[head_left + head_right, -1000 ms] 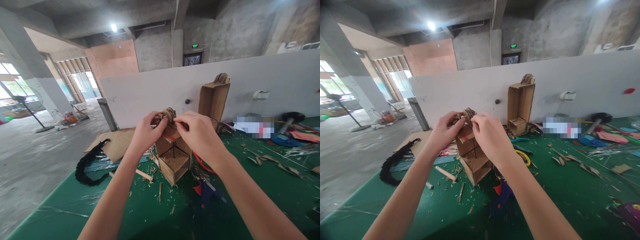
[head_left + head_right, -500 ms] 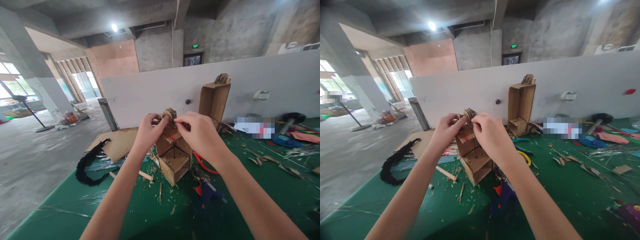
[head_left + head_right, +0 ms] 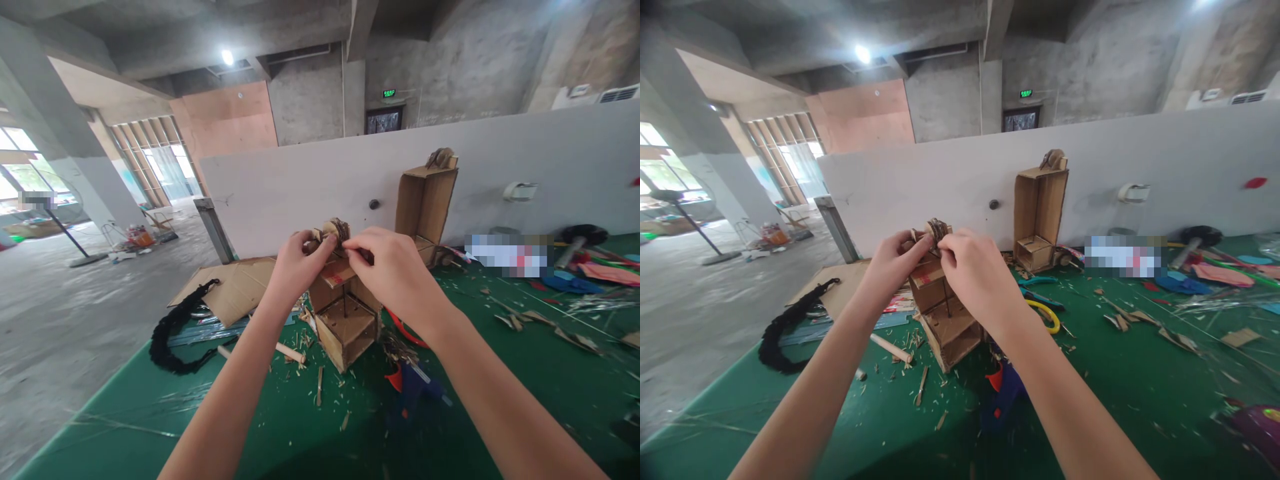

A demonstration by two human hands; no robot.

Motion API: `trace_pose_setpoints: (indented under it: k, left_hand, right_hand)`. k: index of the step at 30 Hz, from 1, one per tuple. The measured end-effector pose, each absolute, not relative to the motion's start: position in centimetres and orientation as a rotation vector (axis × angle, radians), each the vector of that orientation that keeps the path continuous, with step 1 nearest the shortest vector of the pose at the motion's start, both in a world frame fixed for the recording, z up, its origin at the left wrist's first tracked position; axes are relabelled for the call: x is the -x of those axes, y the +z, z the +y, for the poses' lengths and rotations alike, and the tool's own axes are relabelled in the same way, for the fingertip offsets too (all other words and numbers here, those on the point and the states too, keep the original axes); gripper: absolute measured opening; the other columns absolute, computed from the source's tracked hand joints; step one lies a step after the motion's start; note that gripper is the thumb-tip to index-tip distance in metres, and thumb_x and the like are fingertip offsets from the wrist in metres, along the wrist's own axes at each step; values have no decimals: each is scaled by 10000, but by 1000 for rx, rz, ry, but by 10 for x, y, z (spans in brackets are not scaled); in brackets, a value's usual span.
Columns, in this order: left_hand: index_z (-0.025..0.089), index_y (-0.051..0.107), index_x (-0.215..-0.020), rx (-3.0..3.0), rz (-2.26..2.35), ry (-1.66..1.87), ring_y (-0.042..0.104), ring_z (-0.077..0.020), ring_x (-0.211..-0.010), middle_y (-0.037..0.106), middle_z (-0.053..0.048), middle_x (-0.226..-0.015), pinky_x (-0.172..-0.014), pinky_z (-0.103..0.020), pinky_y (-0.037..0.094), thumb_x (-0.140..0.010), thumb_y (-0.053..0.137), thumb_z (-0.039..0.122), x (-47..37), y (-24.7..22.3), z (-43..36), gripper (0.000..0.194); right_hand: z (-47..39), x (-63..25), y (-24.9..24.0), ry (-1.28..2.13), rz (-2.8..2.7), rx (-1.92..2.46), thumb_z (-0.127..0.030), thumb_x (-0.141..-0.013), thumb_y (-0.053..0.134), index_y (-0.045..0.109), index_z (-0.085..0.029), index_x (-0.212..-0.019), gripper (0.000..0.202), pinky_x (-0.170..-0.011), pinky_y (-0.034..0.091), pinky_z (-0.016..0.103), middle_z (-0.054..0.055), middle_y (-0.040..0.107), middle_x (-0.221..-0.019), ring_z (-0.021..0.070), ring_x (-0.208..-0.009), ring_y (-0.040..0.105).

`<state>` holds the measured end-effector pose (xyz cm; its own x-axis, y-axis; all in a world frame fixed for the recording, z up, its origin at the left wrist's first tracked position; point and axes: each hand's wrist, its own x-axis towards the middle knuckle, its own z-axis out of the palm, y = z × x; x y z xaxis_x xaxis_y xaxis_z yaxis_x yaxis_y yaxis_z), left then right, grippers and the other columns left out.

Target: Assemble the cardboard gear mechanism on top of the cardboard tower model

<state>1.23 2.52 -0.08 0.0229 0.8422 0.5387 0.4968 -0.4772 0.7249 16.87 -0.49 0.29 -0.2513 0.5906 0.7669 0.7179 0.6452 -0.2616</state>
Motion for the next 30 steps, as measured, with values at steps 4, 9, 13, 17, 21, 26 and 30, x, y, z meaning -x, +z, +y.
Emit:
trace_pose_setpoints:
  k: [4,9,13,17,21,26,30]
  left_hand:
    - [240,467,-1287,-2092,1237,1593,579,-163,-947,465,-107,-1258,-737,-260,499,-771,656,301,-10,1,23,553]
    - [223,591,-1165,-2236,1048,1474,596,-160,-991,570,-74,-1191,-760,-249,512,-825,598,248,-5,4,22,340]
    - [201,605,-1138,-2134,1017,1474,617,-167,-983,651,-67,-1087,-796,-269,513,-809,625,244,2,6,21,333]
    - [203,630,-1108,-2083,1059,1479,638,-160,-892,674,-53,-972,-762,-277,505,-791,645,260,7,7,16,322]
    - [190,640,-1088,-2020,1066,1463,641,-163,-869,677,-57,-946,-757,-284,504,-776,658,278,7,10,12,324]
    - [170,641,-1055,-1934,1039,1439,646,-166,-877,692,-68,-947,-775,-283,508,-769,657,277,3,12,8,306]
    - [173,649,-1028,-1854,1036,1422,651,-169,-841,702,-77,-948,-741,-284,517,-758,658,284,1,13,6,292]
  right_hand:
    - [-7,-168,2,-170,-1947,1036,-107,-856,494,718,-140,-873,227,-673,416,279,48,649,-787,135,-696,574]
    - [-11,-164,1,-148,-1933,1044,-112,-865,472,707,-149,-880,238,-681,414,283,55,655,-827,142,-731,585]
    - [-19,-156,2,-133,-1945,1046,-141,-884,455,693,-149,-869,239,-662,404,278,45,630,-808,135,-714,568]
    - [-28,-148,1,-239,-1979,1066,-109,-879,427,668,-121,-844,243,-638,393,272,61,598,-797,135,-690,536]
    - [-33,-145,-1,-342,-1992,1096,-64,-845,437,652,-121,-825,224,-599,371,258,53,567,-767,126,-645,496]
    - [-37,-145,-1,-365,-1990,1136,-60,-831,445,644,-135,-791,216,-564,338,254,38,533,-727,118,-611,461]
    - [-41,-145,1,-364,-2003,1164,-70,-827,457,638,-139,-767,203,-550,317,261,36,523,-714,119,-605,450]
